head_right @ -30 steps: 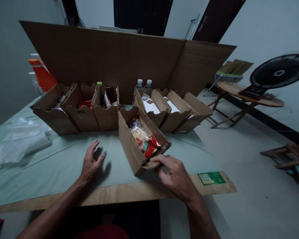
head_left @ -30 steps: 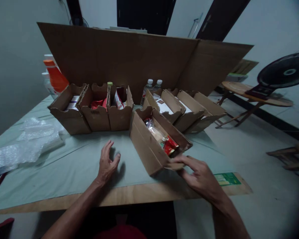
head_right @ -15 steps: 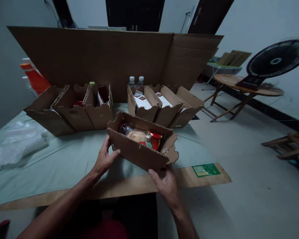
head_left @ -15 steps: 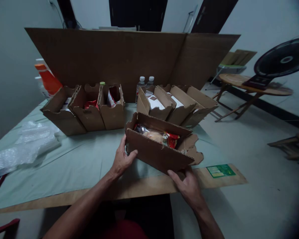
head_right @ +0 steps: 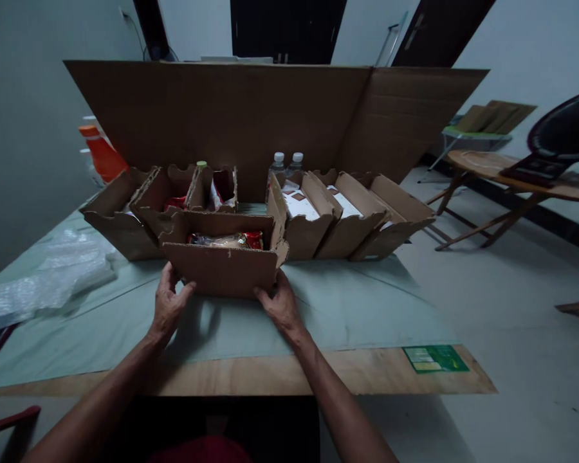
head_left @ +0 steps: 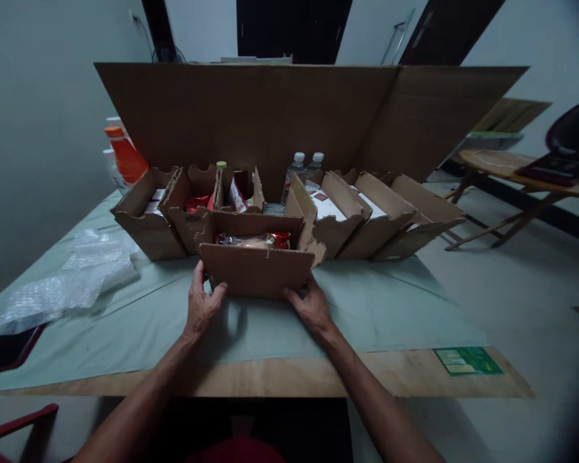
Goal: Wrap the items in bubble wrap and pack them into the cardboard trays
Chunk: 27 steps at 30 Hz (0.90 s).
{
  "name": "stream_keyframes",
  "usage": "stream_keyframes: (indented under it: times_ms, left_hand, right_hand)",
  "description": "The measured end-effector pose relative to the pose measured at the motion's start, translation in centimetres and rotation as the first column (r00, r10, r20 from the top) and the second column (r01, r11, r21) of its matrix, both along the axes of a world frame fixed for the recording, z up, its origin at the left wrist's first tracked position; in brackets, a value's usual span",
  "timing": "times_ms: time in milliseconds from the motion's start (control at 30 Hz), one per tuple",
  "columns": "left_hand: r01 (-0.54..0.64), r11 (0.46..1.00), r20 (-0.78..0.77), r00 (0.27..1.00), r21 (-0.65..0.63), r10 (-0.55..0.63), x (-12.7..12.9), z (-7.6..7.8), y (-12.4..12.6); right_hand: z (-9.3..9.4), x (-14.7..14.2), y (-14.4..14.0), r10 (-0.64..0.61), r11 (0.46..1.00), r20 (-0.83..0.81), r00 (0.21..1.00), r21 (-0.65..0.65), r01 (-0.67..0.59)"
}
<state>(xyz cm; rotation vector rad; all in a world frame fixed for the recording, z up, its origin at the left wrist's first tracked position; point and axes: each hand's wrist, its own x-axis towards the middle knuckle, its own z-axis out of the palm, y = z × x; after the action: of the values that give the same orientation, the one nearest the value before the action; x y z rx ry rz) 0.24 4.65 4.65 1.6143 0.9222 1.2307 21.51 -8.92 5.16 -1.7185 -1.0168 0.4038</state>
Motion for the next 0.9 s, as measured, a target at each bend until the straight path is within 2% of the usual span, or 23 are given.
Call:
stream_keyframes:
  times_ms: [200,533,600,767,900]
  left_hand:
    - [-0.005,0.997,-0.027,1.0,-0.071,0.003,1.1,-1.8,0.2]
    - [-0.011,1.0,-0.063,0.998,0.024,0.012,-0.8,-3.5,0.2]
    - [-0.022,0.998,-0.059,0.998,0.057,0.026,-1.3,-3.9,0.1]
    - [-0.147,0.987,-0.116,0.981,0.061,0.153,-2.2,-4.7,0.1]
    - [-0.102,0.994,-0.088,0.99,0.047,0.106,-2.0,-4.5,0.1]
  right_hand:
    - [-2.7,-0.3,0.0,-0.027,0.999,0.038,0.999,-0.025,0.028]
    - [-3.7,-0.4,-0.2,-0.011,0.994,0.224,0.974,-0.1,0.034]
    - [-3.7,-0.7,-0.3,-0.009,0.997,0.242,0.97,-0.076,0.029]
    - [-2.4,-1.2,0.2,0.014,1.0,0.279,0.96,-0.01,-0.012]
    - [-1.8,-1.3,0.1,0.009,1.0,0.264,0.964,-0.015,-0.005]
